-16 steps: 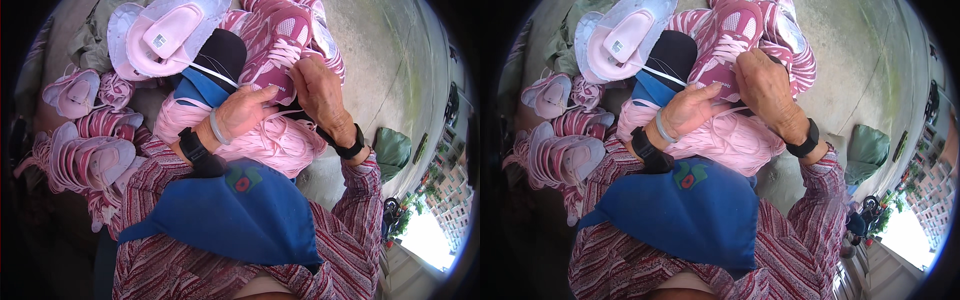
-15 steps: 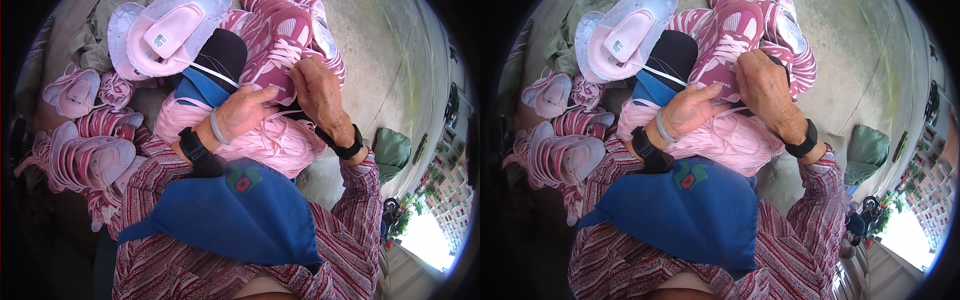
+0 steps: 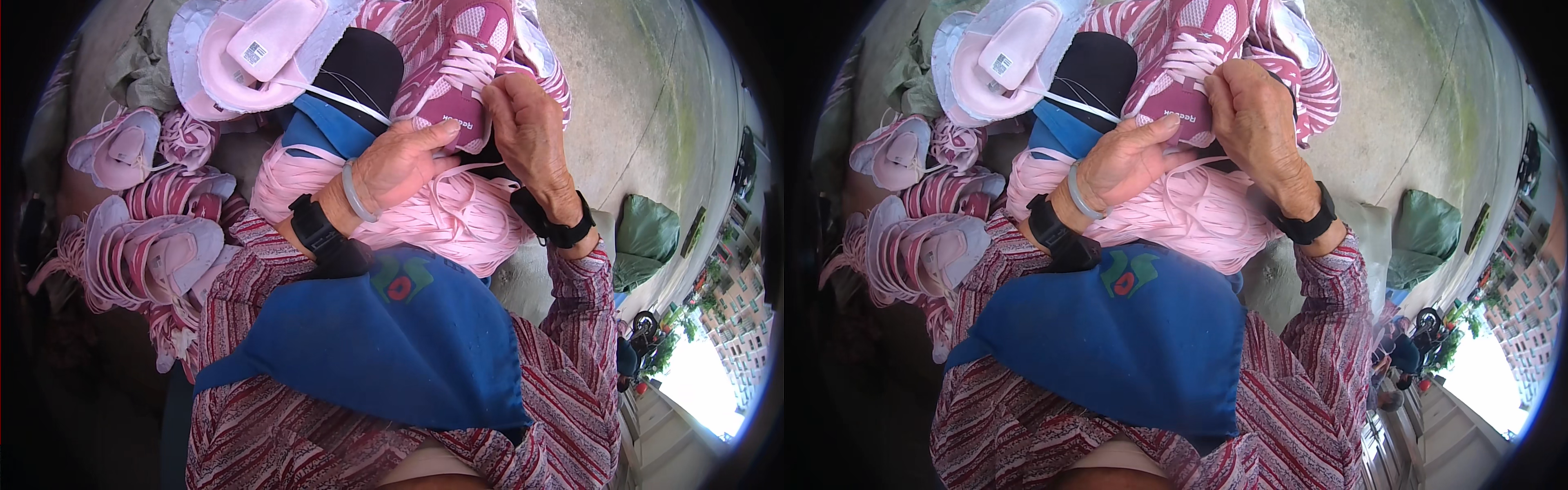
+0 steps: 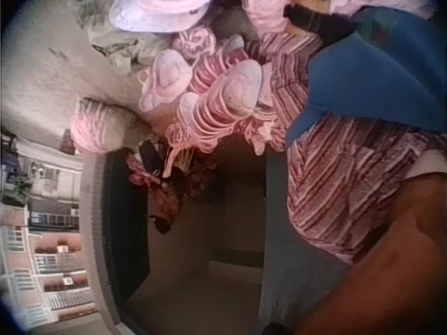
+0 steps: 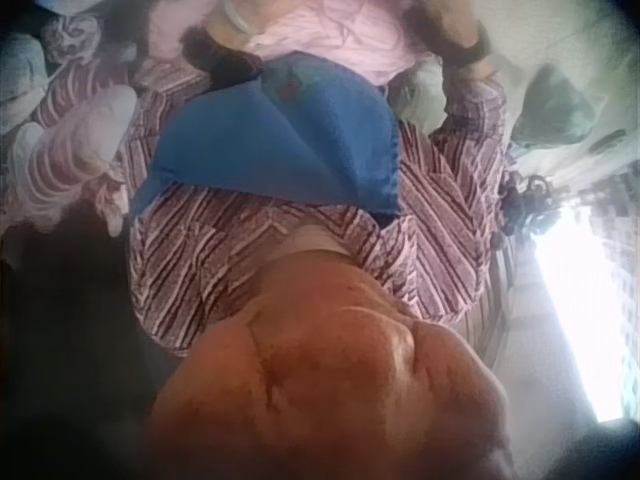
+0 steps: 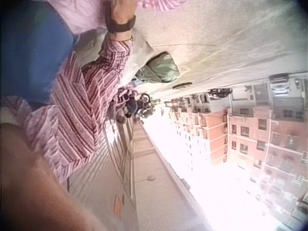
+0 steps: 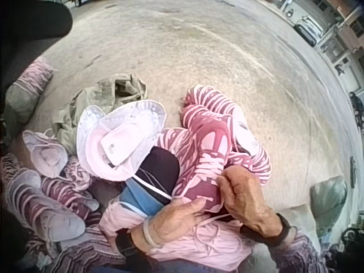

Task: Manually inserting laces into the eyelets of pink and white sneakers.

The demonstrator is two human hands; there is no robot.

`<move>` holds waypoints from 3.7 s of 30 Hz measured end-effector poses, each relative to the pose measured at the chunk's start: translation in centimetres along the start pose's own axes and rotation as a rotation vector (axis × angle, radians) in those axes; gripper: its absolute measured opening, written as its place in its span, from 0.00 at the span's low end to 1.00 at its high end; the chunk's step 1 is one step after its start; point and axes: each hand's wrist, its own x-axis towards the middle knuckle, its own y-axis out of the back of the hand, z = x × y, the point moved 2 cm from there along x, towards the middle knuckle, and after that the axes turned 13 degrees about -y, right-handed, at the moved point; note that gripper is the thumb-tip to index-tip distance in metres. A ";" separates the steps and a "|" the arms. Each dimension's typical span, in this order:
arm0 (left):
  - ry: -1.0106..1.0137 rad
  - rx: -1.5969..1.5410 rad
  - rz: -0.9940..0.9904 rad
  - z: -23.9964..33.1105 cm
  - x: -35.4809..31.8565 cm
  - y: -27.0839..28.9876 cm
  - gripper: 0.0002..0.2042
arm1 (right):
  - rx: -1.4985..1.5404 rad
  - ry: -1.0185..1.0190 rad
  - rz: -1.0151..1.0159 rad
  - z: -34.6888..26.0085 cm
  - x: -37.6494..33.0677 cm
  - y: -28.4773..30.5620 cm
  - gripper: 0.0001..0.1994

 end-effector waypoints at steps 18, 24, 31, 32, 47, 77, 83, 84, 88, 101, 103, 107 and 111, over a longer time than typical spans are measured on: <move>0.017 0.010 0.032 -0.2 0.0 0.1 0.13 | -0.062 -0.029 -0.088 -0.1 -0.1 0.7 0.07; 0.016 0.013 -0.008 0.0 -0.1 0.2 0.09 | -0.087 -0.039 -0.253 -0.4 1.6 1.4 0.09; -0.004 -0.001 -0.001 -0.2 -0.1 0.5 0.08 | 0.151 -0.031 -0.238 0.2 1.3 0.1 0.08; 0.000 0.003 -0.005 -0.2 -0.1 0.5 0.08 | 0.117 0.042 -0.154 0.2 1.1 0.1 0.07; 0.001 0.019 0.007 -0.2 0.2 -0.3 0.13 | -0.075 0.281 -0.009 -1.3 0.0 -0.3 0.13; -0.233 1.097 -0.027 7.5 -1.0 -6.4 0.17 | 0.681 0.908 -0.377 -19.7 -6.9 -2.7 0.07; -0.384 0.096 -0.300 17.2 -6.2 -11.6 0.19 | 0.586 0.195 -0.138 -8.2 -4.9 2.3 0.09; -0.395 0.214 -0.225 17.9 -7.0 -10.8 0.18 | 0.562 0.015 -0.117 -5.8 -4.7 2.4 0.08; -0.474 0.505 -0.128 18.2 -8.0 -6.6 0.20 | 0.340 -0.108 0.061 0.3 -4.2 0.7 0.11; -0.859 0.109 -0.044 29.7 -13.6 -2.5 0.08 | -0.424 0.194 0.110 4.2 -2.9 2.6 0.02; -0.871 0.160 -0.050 30.7 -14.9 -2.6 0.07 | -0.430 0.223 0.051 4.3 -2.7 2.9 0.03; -0.810 0.324 -0.155 31.4 -17.0 -3.1 0.09 | 0.519 -0.129 -0.219 5.0 -3.0 3.7 0.09; -0.833 0.839 -0.045 28.8 -15.5 -3.0 0.17 | 0.461 -0.389 -0.501 4.8 -4.2 3.6 0.11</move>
